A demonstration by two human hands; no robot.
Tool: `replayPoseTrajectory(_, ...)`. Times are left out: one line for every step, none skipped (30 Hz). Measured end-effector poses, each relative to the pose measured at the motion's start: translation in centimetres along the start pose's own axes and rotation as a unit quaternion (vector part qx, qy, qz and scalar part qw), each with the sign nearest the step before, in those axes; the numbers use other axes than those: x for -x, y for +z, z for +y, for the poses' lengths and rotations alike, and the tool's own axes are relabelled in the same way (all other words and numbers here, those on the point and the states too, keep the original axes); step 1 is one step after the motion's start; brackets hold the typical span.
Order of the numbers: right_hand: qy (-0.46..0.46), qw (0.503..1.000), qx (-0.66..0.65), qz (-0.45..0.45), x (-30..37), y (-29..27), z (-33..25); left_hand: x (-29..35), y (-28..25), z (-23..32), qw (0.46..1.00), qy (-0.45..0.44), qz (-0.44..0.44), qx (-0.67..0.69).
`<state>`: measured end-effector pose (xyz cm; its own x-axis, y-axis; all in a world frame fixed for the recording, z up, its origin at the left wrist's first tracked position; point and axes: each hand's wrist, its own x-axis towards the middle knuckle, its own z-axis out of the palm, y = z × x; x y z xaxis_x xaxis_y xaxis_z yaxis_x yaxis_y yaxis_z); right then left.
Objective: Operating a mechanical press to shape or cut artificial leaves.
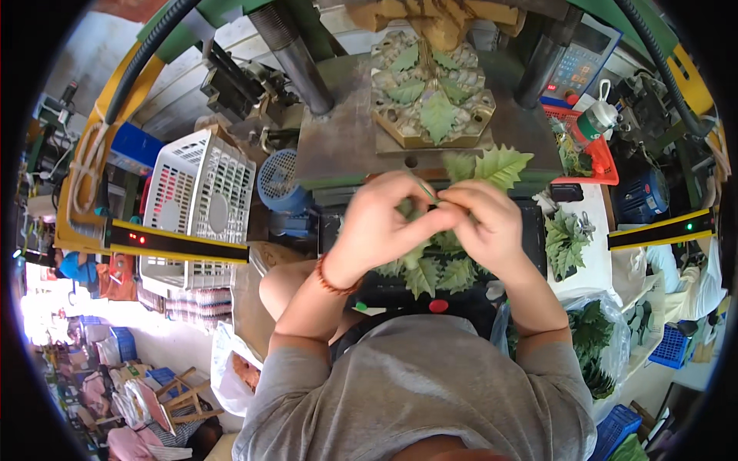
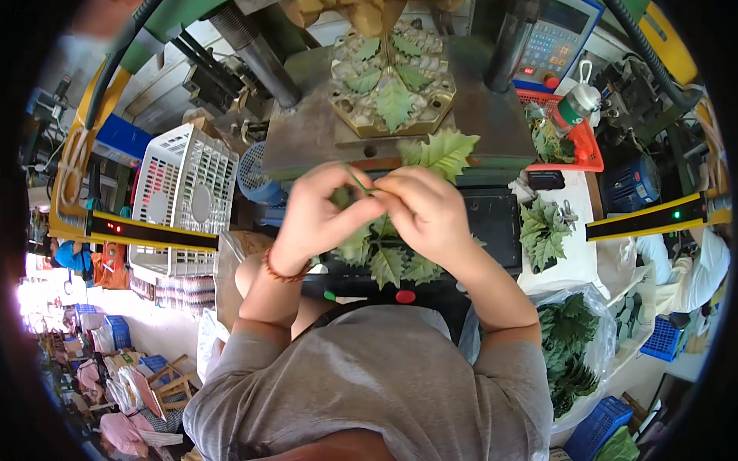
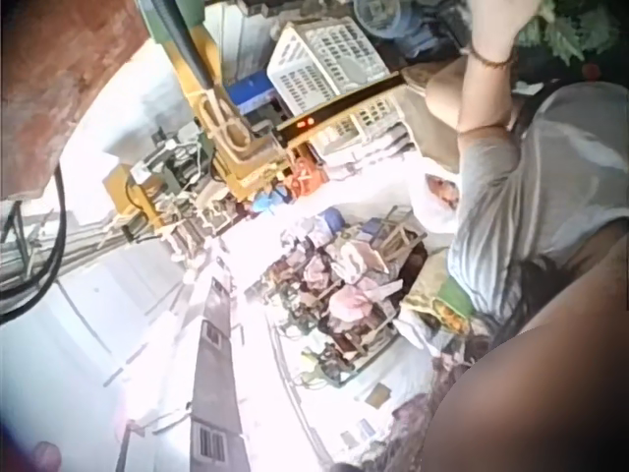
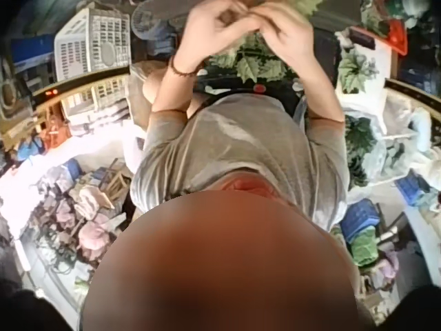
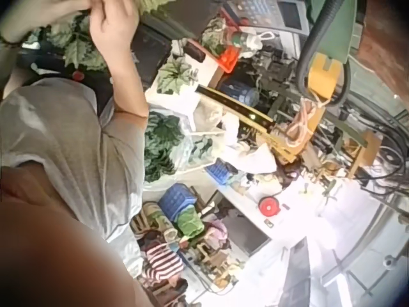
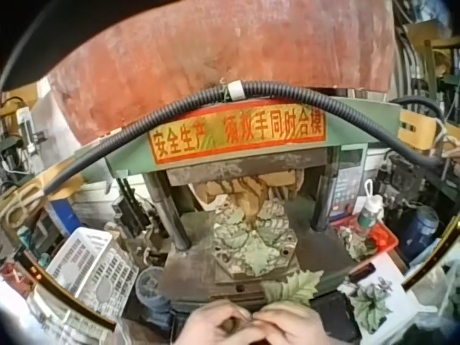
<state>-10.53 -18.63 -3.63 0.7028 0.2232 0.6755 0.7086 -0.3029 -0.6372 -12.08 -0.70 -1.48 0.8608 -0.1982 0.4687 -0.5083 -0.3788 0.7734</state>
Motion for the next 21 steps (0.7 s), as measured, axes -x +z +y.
replayPoseTrajectory(0.005, 1.0, 0.018, -0.018, 0.3, 0.5, -0.3, 0.2, 0.9, -0.4, 1.0, -0.002, 0.009, -0.028)
replayPoseTrajectory(0.009, 0.999, 0.036, -0.037, 0.6, 0.9, -0.5, 0.3, 1.4, -0.6, 0.998, -0.004, 0.018, -0.056)
replayPoseTrajectory(0.012, 0.999, 0.036, -0.036, 0.9, 1.0, -0.3, 0.4, 1.6, -0.8, 0.998, -0.005, 0.015, -0.056)
replayPoseTrajectory(-0.011, 0.997, 0.069, -0.04, 0.9, 1.1, 0.3, 0.4, 1.7, -0.9, 0.998, 0.002, 0.027, -0.06)
replayPoseTrajectory(-0.034, 0.993, 0.102, -0.047, 1.1, 1.1, 0.9, 0.5, 1.9, -1.0, 0.997, 0.007, 0.039, -0.063)
replayPoseTrajectory(-0.058, 0.988, 0.134, -0.053, 1.3, 1.0, 1.3, 0.8, 2.0, -1.0, 0.996, 0.013, 0.052, -0.068)
replayPoseTrajectory(-0.082, 0.981, 0.165, -0.06, 1.6, 0.8, 1.3, 1.3, 2.1, -0.8, 0.995, 0.019, 0.066, -0.072)
replayPoseTrajectory(-0.083, 0.981, 0.167, -0.059, 1.7, 0.5, 1.3, 1.5, 2.1, -0.9, 0.995, 0.02, 0.066, -0.072)
replayPoseTrajectory(-0.065, 0.982, 0.155, -0.09, 1.9, 0.3, 1.0, 1.9, 2.1, -0.8, 0.994, 0.023, 0.07, -0.077)
replayPoseTrajectory(-0.047, 0.981, 0.143, -0.121, 2.2, 0.0, 0.6, 2.5, 1.9, -0.7, 0.993, 0.026, 0.075, -0.084)
replayPoseTrajectory(-0.03, 0.979, 0.131, -0.152, 2.5, -0.3, 0.0, 3.2, 1.7, -0.6, 0.992, 0.028, 0.08, -0.09)
replayPoseTrajectory(-0.013, 0.976, 0.117, -0.185, 2.9, -0.5, -0.6, 4.1, 1.4, -0.5, 0.991, 0.029, 0.086, -0.097)
replayPoseTrajectory(-0.038, 0.97, 0.156, -0.18, 3.8, -1.1, -1.1, 5.0, 1.1, -0.8, 0.99, 0.042, 0.093, -0.094)
replayPoseTrajectory(-0.058, 0.963, 0.197, -0.173, 4.7, -1.7, -1.4, 6.0, -0.2, -0.6, 0.98, -0.006, 0.151, -0.133)
replayPoseTrajectory(-0.044, 0.963, 0.208, -0.167, 5.6, -2.8, -1.2, 7.2, -1.8, -0.9, 0.966, -0.126, 0.218, -0.061)
replayPoseTrajectory(0.053, 0.969, 0.161, -0.179, 6.6, -4.3, -0.7, 8.3, -3.5, -0.3, 0.933, -0.228, 0.267, -0.085)
replayPoseTrajectory(0.152, 0.964, 0.114, -0.187, 7.6, -6.0, -0.3, 10.2, -5.1, -0.8, 0.927, -0.221, 0.259, -0.156)
replayPoseTrajectory(0.174, 0.969, 0.119, -0.131, 8.2, -7.2, 0.0, 13.0, -6.8, -1.0, 0.921, -0.236, 0.228, -0.208)
replayPoseTrajectory(0.196, 0.97, 0.126, -0.073, 8.7, -8.4, 0.6, 15.8, -8.1, -1.6, 0.912, -0.249, 0.195, -0.26)
replayPoseTrajectory(0.206, 0.967, 0.134, -0.071, 9.2, -9.3, 1.3, 18.5, -9.2, -1.9, 0.889, -0.303, 0.225, -0.261)
replayPoseTrajectory(0.188, 0.965, 0.179, 0.018, 9.9, -10.4, 2.4, 21.0, -10.7, -3.5, 0.857, -0.347, 0.24, -0.296)
